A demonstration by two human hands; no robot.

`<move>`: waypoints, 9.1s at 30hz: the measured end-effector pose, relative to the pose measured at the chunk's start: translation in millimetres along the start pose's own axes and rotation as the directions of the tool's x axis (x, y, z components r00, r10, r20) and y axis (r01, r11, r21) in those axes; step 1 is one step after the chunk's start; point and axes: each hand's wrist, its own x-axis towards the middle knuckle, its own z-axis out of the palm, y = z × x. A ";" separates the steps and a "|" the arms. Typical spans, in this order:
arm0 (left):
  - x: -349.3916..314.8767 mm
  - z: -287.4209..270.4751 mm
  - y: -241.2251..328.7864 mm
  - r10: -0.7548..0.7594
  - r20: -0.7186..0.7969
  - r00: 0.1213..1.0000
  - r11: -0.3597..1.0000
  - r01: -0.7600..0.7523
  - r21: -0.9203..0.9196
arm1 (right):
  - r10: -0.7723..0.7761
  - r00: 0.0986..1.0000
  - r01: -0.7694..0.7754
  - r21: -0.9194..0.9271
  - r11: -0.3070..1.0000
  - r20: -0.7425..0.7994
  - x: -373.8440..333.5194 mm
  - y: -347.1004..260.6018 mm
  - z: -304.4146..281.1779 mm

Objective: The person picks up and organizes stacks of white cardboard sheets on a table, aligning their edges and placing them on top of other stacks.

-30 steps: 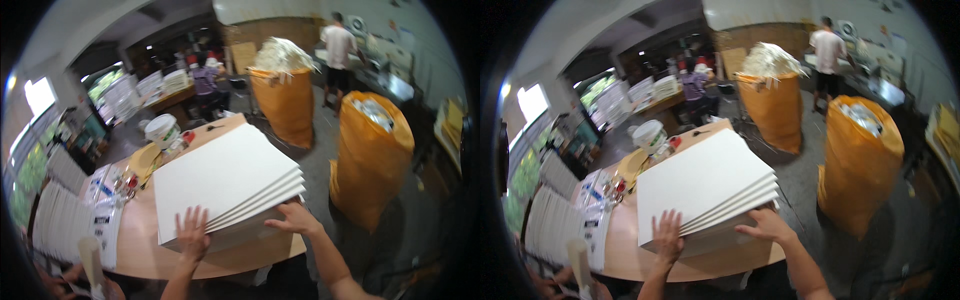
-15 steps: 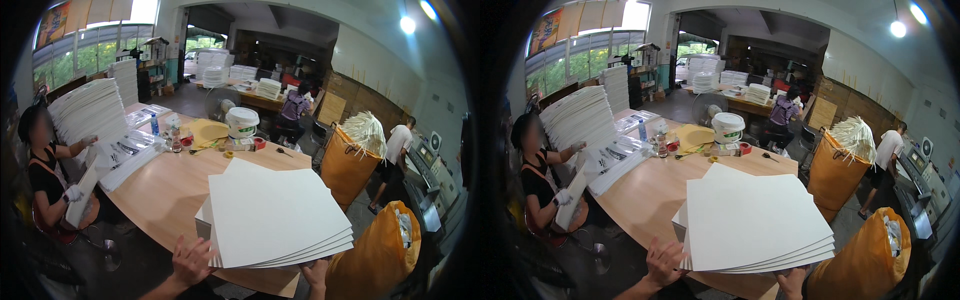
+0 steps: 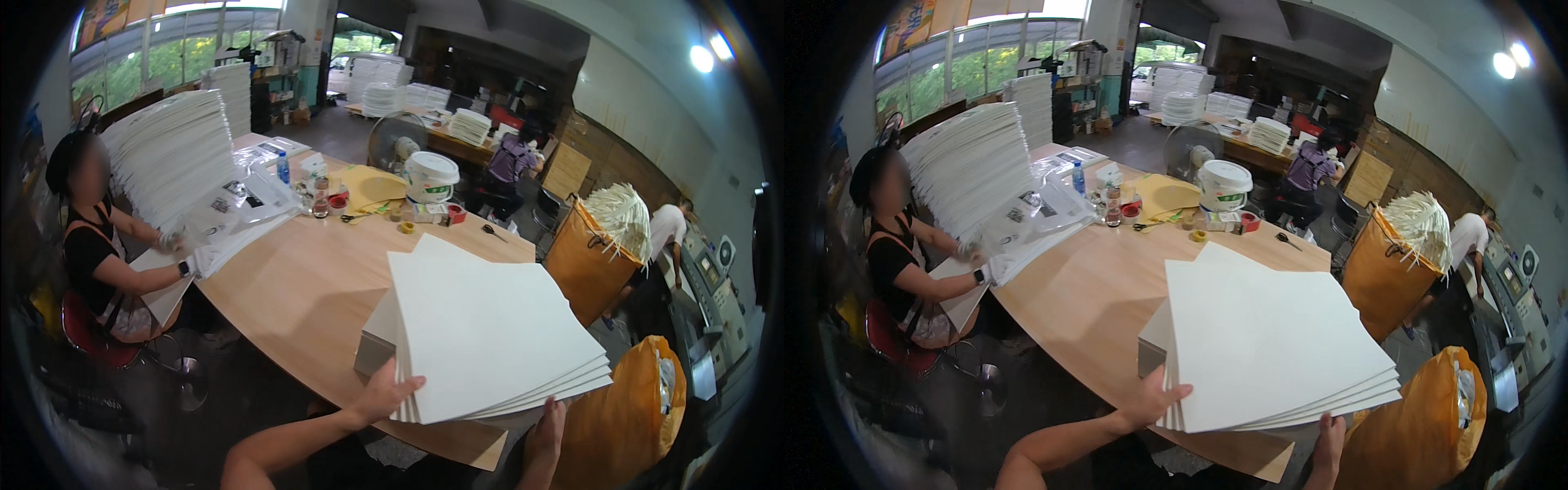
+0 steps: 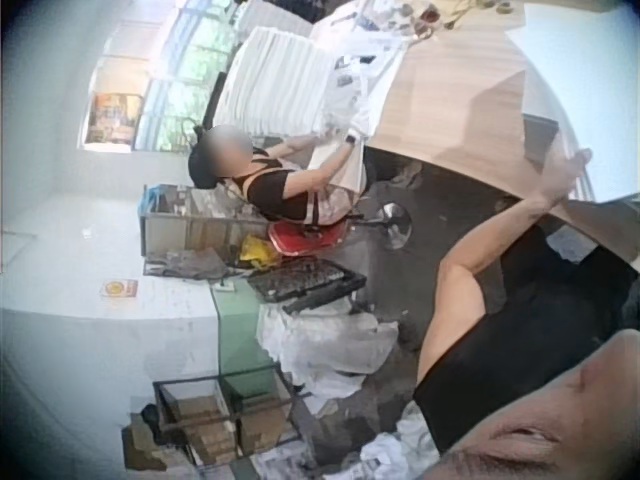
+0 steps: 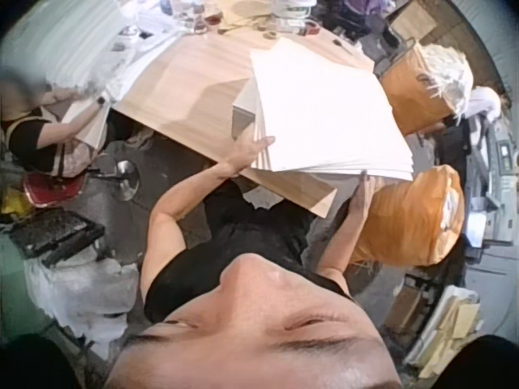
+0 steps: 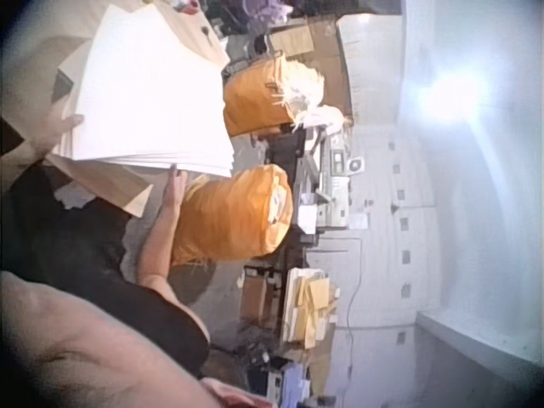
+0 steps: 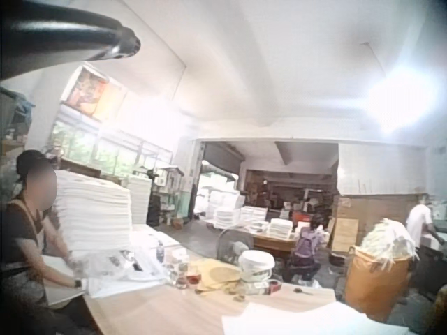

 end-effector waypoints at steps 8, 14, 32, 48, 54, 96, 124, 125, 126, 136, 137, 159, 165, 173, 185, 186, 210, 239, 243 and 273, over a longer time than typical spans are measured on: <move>-77.9 -59.6 37.8 0.090 -0.169 0.981 0.968 -0.046 0.245 | 0.016 0.995 -0.073 0.603 0.794 0.099 -32.2 -75.0 167.8; -138.4 -148.4 17.1 0.308 -0.563 0.767 0.949 -0.291 0.123 | 0.194 0.914 -0.381 0.591 0.711 0.357 -29.8 -86.9 331.0; -139.4 -267.5 -233.3 -0.201 -0.824 0.530 0.904 -0.224 -0.364 | 0.585 0.702 -0.623 -0.048 0.781 0.406 -17.7 204.0 505.1; -77.5 -310.5 -219.9 -0.352 -0.768 0.535 0.916 0.030 -0.399 | 0.679 0.733 -0.678 -0.045 0.734 0.038 -133.5 137.8 95.4; -36.9 -225.6 -163.0 0.061 -0.835 0.547 0.998 -0.025 0.056 | 0.159 0.876 -0.186 -0.015 0.982 -0.455 -107.3 123.4 -0.9; 127.6 118.2 23.8 0.450 0.537 0.713 0.572 -0.693 0.440 | -0.082 0.935 -0.132 -0.556 0.821 -0.344 -9.8 -36.4 -51.9; 157.2 148.4 -25.5 0.231 0.638 0.735 0.773 -0.536 0.338 | 0.101 0.975 0.045 0.619 0.784 -0.200 39.9 -77.8 -5.1; 156.5 148.7 -26.5 0.225 0.614 0.756 0.801 -0.503 0.326 | 0.101 0.973 0.057 0.646 0.761 -0.205 38.9 -79.2 -3.7; 155.1 149.6 -28.3 0.218 0.591 0.777 0.826 -0.469 0.312 | 0.101 0.972 0.069 0.672 0.737 -0.211 38.0 -79.9 -2.9; 149.4 161.5 -16.7 0.292 0.682 0.671 0.708 -0.631 0.318 | 0.116 0.985 -0.044 0.472 0.880 -0.125 45.8 -85.8 -8.0; 148.1 162.9 -14.7 0.303 0.679 0.669 0.687 -0.647 0.330 | 0.113 0.987 -0.041 0.499 0.866 -0.115 46.5 -86.0 -7.6; 153.6 158.8 -24.7 0.375 0.676 0.634 0.615 -0.716 0.330 | 0.107 0.987 -0.034 0.498 0.867 -0.119 43.0 -79.3 -10.4; 153.2 161.9 -28.9 0.412 0.601 0.685 0.610 -0.697 0.376 | -0.051 0.966 0.024 -0.108 0.994 -0.255 37.9 -73.0 -12.3; 147.0 164.2 -24.0 0.351 0.682 0.641 0.585 -0.719 0.375 | 0.126 0.984 -0.030 0.572 0.819 -0.128 44.4 -79.8 -3.9; 152.7 163.0 -23.9 0.318 0.681 0.659 0.675 -0.662 0.325 | -0.596 0.796 0.450 -0.763 0.465 0.106 -9.9 -52.5 -4.2; 149.1 166.2 -23.8 0.344 0.750 0.566 0.487 -0.790 0.372 | -0.539 0.823 0.465 -0.760 0.454 0.181 -12.8 -42.3 -0.1; 158.6 175.0 -25.6 0.412 0.749 0.519 0.244 -0.855 0.458 | -0.172 0.956 -0.041 -0.691 0.722 -0.237 16.6 -94.7 -20.2; 170.0 179.1 17.6 0.069 0.823 0.564 0.391 -0.774 0.498 | 0.125 0.983 -0.060 0.416 0.907 -0.132 36.8 -64.3 -27.5; 162.5 187.9 16.5 0.155 0.788 0.595 0.371 -0.775 0.512 | -0.088 0.958 0.066 -0.092 0.994 -0.272 33.3 -62.8 -18.5; 165.3 186.5 17.1 0.168 0.842 0.513 0.270 -0.845 0.461 | 0.113 0.985 -0.017 0.582 0.813 -0.129 40.8 -60.9 -21.6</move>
